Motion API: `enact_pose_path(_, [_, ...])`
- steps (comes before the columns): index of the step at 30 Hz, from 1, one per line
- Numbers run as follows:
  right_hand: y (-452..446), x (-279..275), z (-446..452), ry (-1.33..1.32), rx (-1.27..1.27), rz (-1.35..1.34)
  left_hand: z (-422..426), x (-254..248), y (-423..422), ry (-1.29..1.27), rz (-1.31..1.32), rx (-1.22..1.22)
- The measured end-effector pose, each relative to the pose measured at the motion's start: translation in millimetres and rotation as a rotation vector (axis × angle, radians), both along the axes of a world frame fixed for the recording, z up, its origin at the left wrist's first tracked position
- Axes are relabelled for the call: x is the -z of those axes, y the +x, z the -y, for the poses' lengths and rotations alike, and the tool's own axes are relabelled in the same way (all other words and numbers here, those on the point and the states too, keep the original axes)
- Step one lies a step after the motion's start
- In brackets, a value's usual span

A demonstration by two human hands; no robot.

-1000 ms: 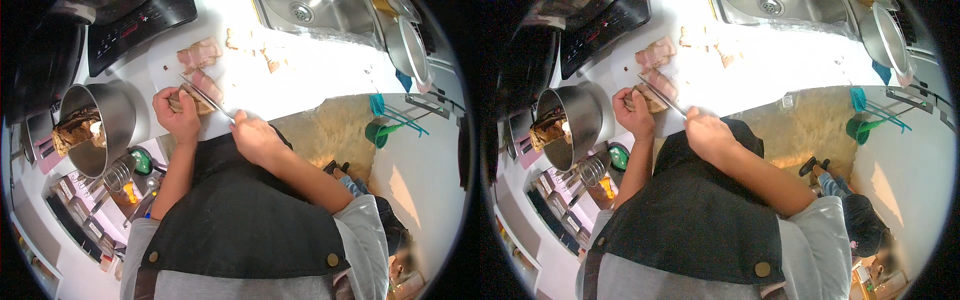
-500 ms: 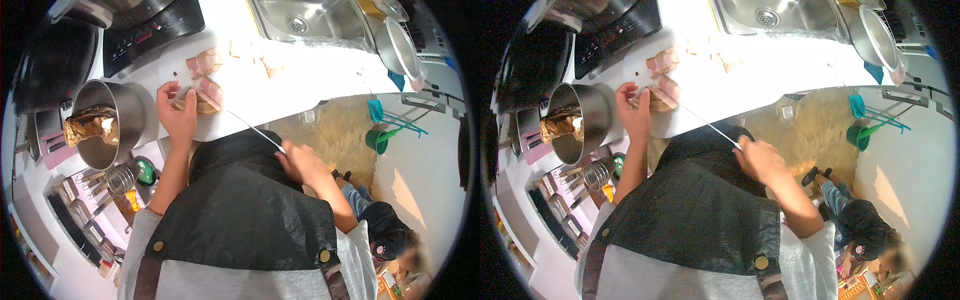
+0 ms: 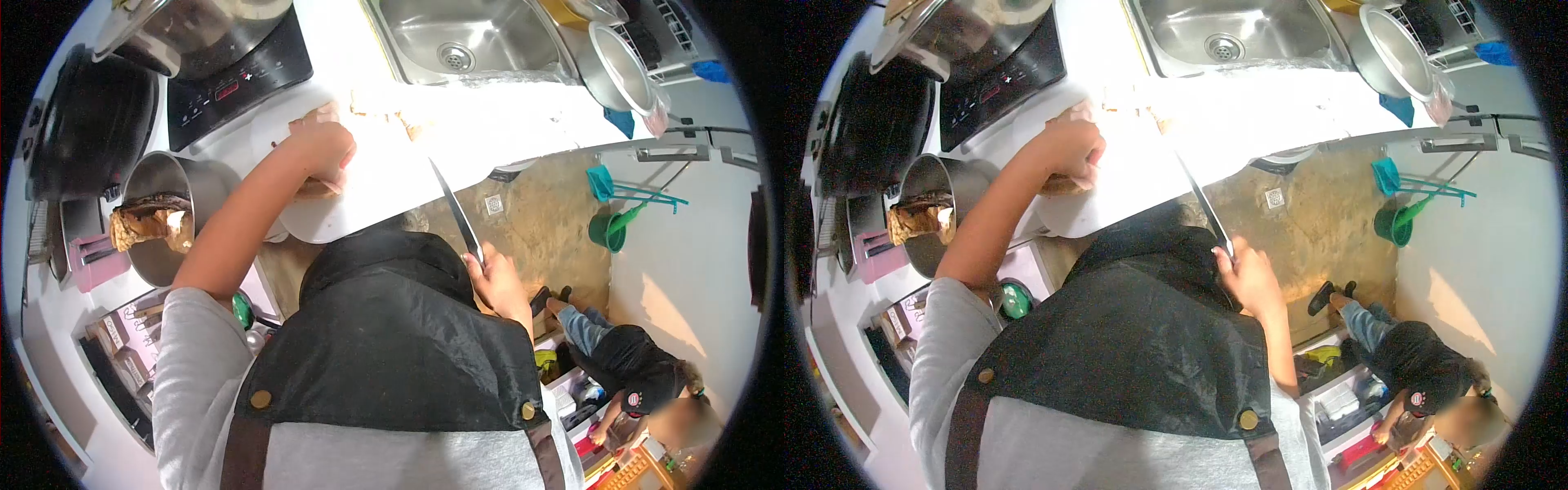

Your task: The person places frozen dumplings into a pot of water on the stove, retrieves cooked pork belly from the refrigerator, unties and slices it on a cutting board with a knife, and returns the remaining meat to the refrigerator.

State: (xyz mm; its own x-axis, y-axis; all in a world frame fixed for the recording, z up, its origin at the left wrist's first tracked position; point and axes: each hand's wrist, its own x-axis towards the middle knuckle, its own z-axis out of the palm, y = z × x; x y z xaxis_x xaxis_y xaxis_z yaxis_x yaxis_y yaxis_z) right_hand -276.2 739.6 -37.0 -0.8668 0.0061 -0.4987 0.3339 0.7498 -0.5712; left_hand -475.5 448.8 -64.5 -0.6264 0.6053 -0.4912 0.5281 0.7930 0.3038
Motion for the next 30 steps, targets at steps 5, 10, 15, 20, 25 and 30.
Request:
enact_pose_path(5, [10.3, 5.1, -7.7, -0.026, 0.067, 0.005, -2.4, -8.8, -11.9, 0.160, 0.061, 0.076])
enact_pose_path(10, [10.6, 4.5, -11.0, 0.040, 0.115, -0.005, -14.8, -27.1, -35.1, 0.550, 0.348, -0.137])
enact_pose_path(15, [10.8, 3.8, -10.7, 0.018, 0.157, -0.010, -33.3, -13.3, -57.9, 0.589, 0.426, -0.417])
enact_pose_path(20, [17.2, 9.1, -11.8, 0.031, 0.192, 0.006, -21.5, -2.4, -71.3, 0.621, -0.101, -0.294])
enact_pose_path(25, [14.0, 7.8, -6.2, 0.024, 0.168, 0.002, 17.9, -34.7, -29.5, 0.659, -0.217, -0.536])
enact_pose_path(30, [-8.7, 6.2, 19.0, -0.073, 0.046, -0.061, 37.4, -22.1, 61.8, 0.641, -0.403, -0.712])
